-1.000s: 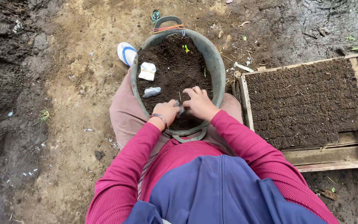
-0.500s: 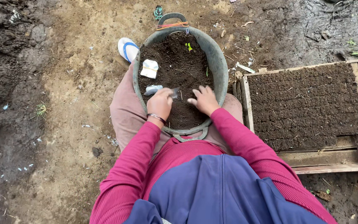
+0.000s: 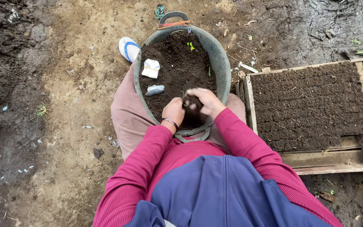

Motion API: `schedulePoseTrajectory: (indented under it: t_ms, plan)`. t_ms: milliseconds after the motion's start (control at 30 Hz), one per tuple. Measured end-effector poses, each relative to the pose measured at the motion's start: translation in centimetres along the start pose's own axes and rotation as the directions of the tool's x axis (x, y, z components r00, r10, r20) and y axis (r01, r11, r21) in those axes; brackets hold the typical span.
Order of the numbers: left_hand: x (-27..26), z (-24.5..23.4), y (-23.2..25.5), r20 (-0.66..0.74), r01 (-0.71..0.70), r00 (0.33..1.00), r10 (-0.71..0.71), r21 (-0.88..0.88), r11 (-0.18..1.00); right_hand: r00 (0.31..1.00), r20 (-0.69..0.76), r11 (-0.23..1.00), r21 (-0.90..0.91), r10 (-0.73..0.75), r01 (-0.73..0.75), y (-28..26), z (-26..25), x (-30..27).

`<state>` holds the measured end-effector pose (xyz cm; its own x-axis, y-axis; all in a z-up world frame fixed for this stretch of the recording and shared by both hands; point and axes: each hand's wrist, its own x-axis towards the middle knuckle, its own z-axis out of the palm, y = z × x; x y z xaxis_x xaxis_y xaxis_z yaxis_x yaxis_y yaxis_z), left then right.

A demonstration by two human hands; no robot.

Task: The person sits on the ground and repeatedly scoops soil from a bucket, forms small soil balls by hand, and places them into a wooden seedling tray. The person continues this process throughout the video, filling the tray with soil balls.

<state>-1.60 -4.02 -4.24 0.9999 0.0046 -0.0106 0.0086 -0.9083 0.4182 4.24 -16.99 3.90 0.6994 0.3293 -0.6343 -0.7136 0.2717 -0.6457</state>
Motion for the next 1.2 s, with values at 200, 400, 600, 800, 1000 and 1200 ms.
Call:
schedulePoseTrajectory:
  t_ms: [200,400,600,800,1000,1200]
  plan:
    - [2.1,-0.5,1.2,0.335,0.267,0.917,-0.219,-0.104,0.958,0.859,-0.296,0.907,-0.07,-0.417,0.416,-1.2,5.4,-1.3]
    - [2.5,-1.1,1.0,0.364,0.296,0.903,-0.229,-0.141,0.945,0.84,-0.179,0.857,-0.168,-0.513,0.488,1.5,3.3,1.8]
    - [2.6,-4.8,1.7,0.411,0.243,0.9,-0.148,-0.19,0.951,0.835,0.08,0.658,-0.577,-0.544,0.484,0.5,3.7,-1.2]
    - [2.9,-5.2,-0.4,0.411,0.217,0.905,-0.108,-0.23,0.949,0.791,0.469,-0.074,-0.874,-0.394,0.481,-2.8,2.6,-5.4]
    - [2.4,-5.8,0.3,0.432,0.151,0.901,-0.035,-0.238,0.959,0.936,0.272,0.223,-0.921,-0.221,0.321,1.2,2.1,-4.8]
    - [0.7,-9.8,-0.9,0.298,0.345,0.924,-0.239,-0.383,0.857,0.87,0.339,0.21,-0.879,-0.357,0.429,1.3,2.8,-5.3]
